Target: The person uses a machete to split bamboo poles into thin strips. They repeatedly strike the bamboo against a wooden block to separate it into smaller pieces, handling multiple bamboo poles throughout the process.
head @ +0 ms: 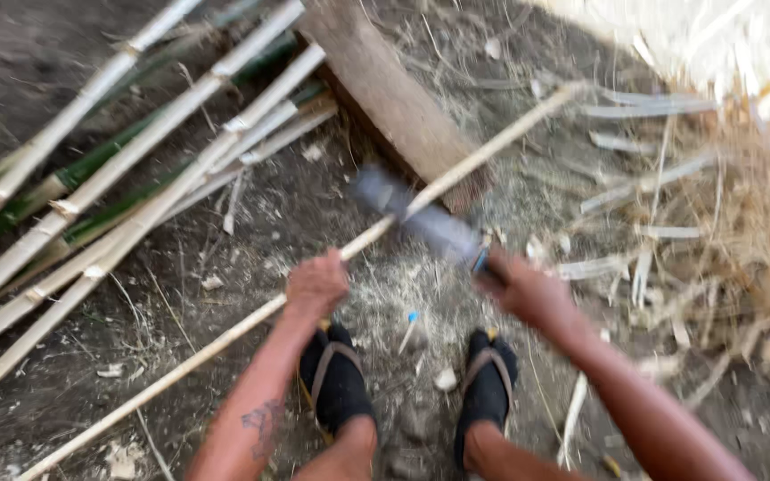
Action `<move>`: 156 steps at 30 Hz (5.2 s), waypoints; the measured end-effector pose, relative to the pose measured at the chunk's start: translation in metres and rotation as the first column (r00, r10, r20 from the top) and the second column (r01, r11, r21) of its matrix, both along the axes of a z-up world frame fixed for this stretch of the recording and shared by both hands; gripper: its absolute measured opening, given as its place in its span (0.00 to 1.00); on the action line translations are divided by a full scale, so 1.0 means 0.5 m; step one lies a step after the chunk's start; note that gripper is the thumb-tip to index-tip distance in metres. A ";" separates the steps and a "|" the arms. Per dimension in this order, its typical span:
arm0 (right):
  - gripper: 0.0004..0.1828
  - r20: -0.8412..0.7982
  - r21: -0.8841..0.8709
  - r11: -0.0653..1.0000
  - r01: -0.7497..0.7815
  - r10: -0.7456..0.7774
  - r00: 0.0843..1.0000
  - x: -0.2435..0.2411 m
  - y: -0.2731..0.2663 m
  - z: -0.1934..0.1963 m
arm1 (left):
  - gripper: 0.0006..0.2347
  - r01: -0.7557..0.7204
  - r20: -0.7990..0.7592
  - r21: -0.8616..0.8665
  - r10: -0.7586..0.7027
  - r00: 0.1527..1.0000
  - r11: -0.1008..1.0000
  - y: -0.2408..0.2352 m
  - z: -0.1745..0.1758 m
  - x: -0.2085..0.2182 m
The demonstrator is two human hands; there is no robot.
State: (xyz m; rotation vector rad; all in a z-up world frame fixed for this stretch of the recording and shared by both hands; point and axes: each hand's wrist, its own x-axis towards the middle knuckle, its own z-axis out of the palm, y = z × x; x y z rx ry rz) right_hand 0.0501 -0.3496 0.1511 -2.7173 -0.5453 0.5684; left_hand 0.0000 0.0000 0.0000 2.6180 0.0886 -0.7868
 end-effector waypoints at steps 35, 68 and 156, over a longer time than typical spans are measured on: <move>0.33 -0.097 -0.084 0.996 0.026 -0.034 0.995 -0.035 0.031 0.031 | 0.15 -0.146 -0.143 -0.109 0.130 0.981 0.983 -0.063 0.135 0.107; 0.19 -0.146 -0.172 0.962 0.211 -0.237 0.960 0.060 -0.062 0.046 | 0.21 -0.146 -0.266 -0.112 0.111 0.958 0.983 0.041 0.146 0.003; 0.26 -0.140 -0.050 0.987 0.156 -0.161 0.977 -0.018 0.036 0.061 | 0.17 -0.094 0.138 0.097 0.080 0.987 0.991 -0.060 0.082 0.056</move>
